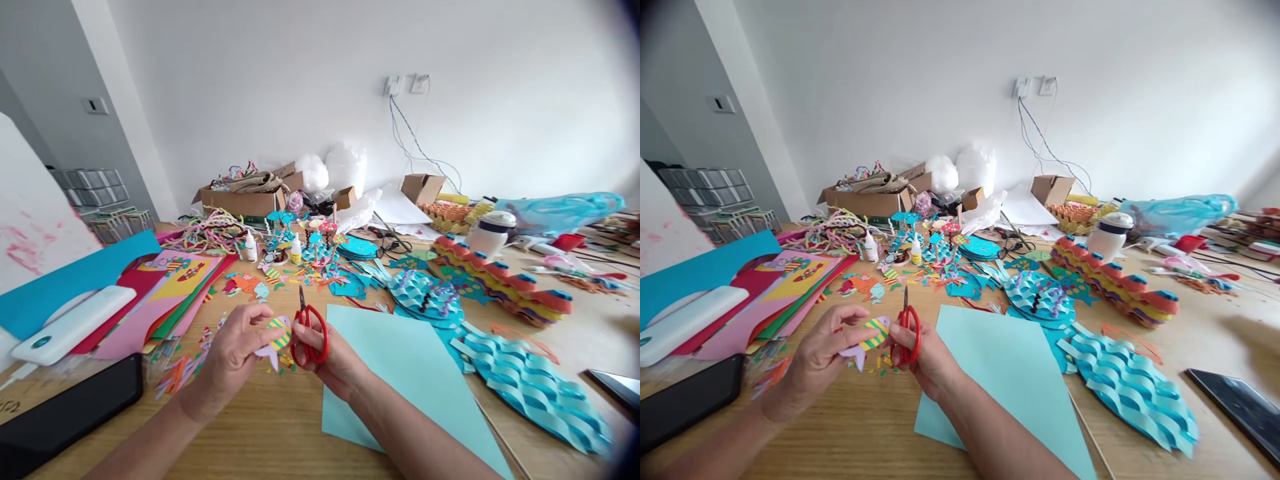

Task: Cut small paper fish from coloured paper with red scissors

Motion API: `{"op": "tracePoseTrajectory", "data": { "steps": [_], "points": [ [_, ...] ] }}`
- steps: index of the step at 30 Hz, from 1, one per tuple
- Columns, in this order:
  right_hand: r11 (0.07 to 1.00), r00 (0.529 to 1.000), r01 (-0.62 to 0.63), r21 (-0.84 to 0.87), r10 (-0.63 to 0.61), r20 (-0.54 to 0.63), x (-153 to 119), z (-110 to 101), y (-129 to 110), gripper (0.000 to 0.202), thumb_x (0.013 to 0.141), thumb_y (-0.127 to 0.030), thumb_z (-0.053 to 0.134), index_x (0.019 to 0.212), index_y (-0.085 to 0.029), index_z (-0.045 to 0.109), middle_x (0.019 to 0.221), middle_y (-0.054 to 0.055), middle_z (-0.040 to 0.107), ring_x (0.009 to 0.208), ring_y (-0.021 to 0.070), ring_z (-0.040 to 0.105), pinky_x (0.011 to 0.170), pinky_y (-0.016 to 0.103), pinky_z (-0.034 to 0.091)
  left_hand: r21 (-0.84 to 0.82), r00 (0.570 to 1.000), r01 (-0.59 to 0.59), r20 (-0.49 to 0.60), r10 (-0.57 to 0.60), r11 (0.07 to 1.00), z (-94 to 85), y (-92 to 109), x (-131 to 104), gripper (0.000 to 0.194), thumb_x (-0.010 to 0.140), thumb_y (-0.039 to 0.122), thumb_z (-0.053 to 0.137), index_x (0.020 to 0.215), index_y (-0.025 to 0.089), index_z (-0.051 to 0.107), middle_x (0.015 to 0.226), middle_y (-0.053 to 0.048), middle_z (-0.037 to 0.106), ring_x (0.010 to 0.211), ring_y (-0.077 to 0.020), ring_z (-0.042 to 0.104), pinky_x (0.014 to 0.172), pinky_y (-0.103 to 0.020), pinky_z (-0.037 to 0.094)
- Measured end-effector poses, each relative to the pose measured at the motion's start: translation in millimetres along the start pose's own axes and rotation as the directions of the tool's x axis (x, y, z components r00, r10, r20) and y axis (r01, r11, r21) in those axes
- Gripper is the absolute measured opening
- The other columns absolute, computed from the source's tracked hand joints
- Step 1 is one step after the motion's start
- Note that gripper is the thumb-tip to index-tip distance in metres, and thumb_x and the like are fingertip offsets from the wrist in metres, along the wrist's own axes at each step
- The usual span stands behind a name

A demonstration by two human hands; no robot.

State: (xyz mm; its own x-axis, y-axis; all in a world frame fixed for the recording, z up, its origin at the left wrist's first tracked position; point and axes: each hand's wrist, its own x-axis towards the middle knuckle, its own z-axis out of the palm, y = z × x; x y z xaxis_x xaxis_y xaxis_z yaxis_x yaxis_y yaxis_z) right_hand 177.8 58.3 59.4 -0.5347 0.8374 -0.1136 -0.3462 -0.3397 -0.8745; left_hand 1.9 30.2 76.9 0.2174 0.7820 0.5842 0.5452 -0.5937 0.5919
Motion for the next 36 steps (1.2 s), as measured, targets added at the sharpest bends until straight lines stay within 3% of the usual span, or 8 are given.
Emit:
{"op": "tracePoseTrajectory", "data": {
  "steps": [3, 5, 9, 12, 15, 19, 28, 36],
  "points": [
    [1.0, 1.0, -0.006, 0.015, 0.006, -0.024, -0.1, 0.0, -1.5, 0.033, 0.058, -0.037, 0.074, 0.074, -0.015, 0.055, 0.046, -0.006, 0.05, 0.041, 0.0053, 0.039, 0.041, 0.018, 0.021, 0.039, 0.996, -0.046, 0.079, 0.043, 0.998, 6.7, -0.4, -4.1, 0.025, 0.079, 0.022, 0.049, 0.089, 0.031, 0.071, 0.101, -0.007, 0.06, 0.096, -0.0223, 0.054, 0.084, -0.035, 0.043],
    [0.999, 0.997, 0.03, -0.026, -0.032, -0.071, -0.3, 0.2, -3.6, 0.03, 0.056, -0.032, 0.075, 0.071, -0.015, 0.056, 0.048, -0.006, 0.049, 0.042, 0.0049, 0.04, 0.042, 0.018, 0.023, 0.006, 0.999, -0.009, 0.032, 0.009, 1.0, 9.5, 0.0, -4.1, 0.027, 0.079, 0.021, 0.049, 0.092, 0.03, 0.07, 0.104, -0.007, 0.06, 0.097, -0.0222, 0.054, 0.085, -0.034, 0.042],
    [0.978, 0.982, 0.116, -0.174, -0.139, -0.126, 0.3, 0.8, -7.4, 0.027, 0.057, -0.032, 0.072, 0.07, -0.015, 0.056, 0.05, -0.007, 0.049, 0.042, 0.0051, 0.04, 0.042, 0.019, 0.028, -0.24, 0.962, 0.248, -0.056, -0.269, 0.938, 10.6, 1.6, 1.6, 0.02, 0.077, 0.024, 0.053, 0.09, 0.026, 0.068, 0.092, -0.006, 0.063, 0.089, -0.0217, 0.057, 0.082, -0.031, 0.042],
    [0.957, 0.979, 0.121, -0.264, -0.16, -0.129, 2.6, 0.4, -7.2, 0.028, 0.056, -0.032, 0.072, 0.072, -0.016, 0.055, 0.051, -0.007, 0.05, 0.043, 0.0058, 0.041, 0.042, 0.019, 0.03, -0.443, 0.866, 0.494, 0.176, -0.468, 0.748, 15.4, 0.0, 7.9, 0.017, 0.078, 0.034, 0.053, 0.086, 0.022, 0.063, 0.076, -0.003, 0.063, 0.071, -0.0179, 0.057, 0.064, -0.027, 0.044],
    [0.936, 0.98, 0.12, -0.33, -0.164, -0.11, 5.4, -1.2, -5.3, 0.029, 0.055, -0.031, 0.072, 0.071, -0.017, 0.053, 0.051, -0.008, 0.049, 0.044, 0.0065, 0.042, 0.042, 0.019, 0.033, -0.496, 0.814, 0.581, 0.345, -0.467, 0.645, 26.1, -6.2, 12.3, 0.017, 0.068, 0.033, 0.065, 0.072, 0.018, 0.058, 0.064, 0.001, 0.056, 0.06, -0.0134, 0.051, 0.053, -0.022, 0.039],
    [0.911, 0.973, 0.123, -0.393, -0.189, -0.134, 8.5, -5.4, -4.0, 0.026, 0.056, -0.028, 0.07, 0.069, -0.017, 0.049, 0.056, -0.007, 0.05, 0.048, 0.0066, 0.042, 0.045, 0.02, 0.034, -0.531, 0.78, 0.625, 0.398, -0.482, 0.573, 35.0, -14.7, 12.3, 0.018, 0.063, 0.027, 0.068, 0.072, 0.016, 0.057, 0.064, 0.001, 0.057, 0.056, -0.0113, 0.049, 0.049, -0.021, 0.036],
    [0.805, 0.945, 0.064, -0.59, -0.238, -0.222, 17.1, -21.0, 1.8, 0.014, 0.064, -0.025, 0.056, 0.075, -0.019, 0.05, 0.061, -0.003, 0.056, 0.051, 0.01, 0.047, 0.047, 0.022, 0.035, -0.682, 0.768, 0.573, 0.253, -0.588, 0.454, 23.7, -17.0, 8.5, 0.026, 0.068, 0.024, 0.064, 0.094, 0.018, 0.06, 0.075, 0.0, 0.06, 0.07, -0.0139, 0.054, 0.053, -0.021, 0.04],
    [0.912, 0.967, 0.065, -0.405, -0.157, -0.2, 13.2, -14.0, -4.3, 0.03, 0.058, -0.035, 0.071, 0.074, -0.018, 0.051, 0.062, -0.004, 0.054, 0.05, 0.0075, 0.043, 0.046, 0.021, 0.035, -0.714, 0.743, 0.586, 0.283, -0.607, 0.384, 25.3, -14.9, 4.9, 0.029, 0.071, 0.026, 0.064, 0.099, 0.018, 0.06, 0.087, -0.003, 0.061, 0.072, -0.0135, 0.052, 0.058, -0.023, 0.042]
  ]
}}
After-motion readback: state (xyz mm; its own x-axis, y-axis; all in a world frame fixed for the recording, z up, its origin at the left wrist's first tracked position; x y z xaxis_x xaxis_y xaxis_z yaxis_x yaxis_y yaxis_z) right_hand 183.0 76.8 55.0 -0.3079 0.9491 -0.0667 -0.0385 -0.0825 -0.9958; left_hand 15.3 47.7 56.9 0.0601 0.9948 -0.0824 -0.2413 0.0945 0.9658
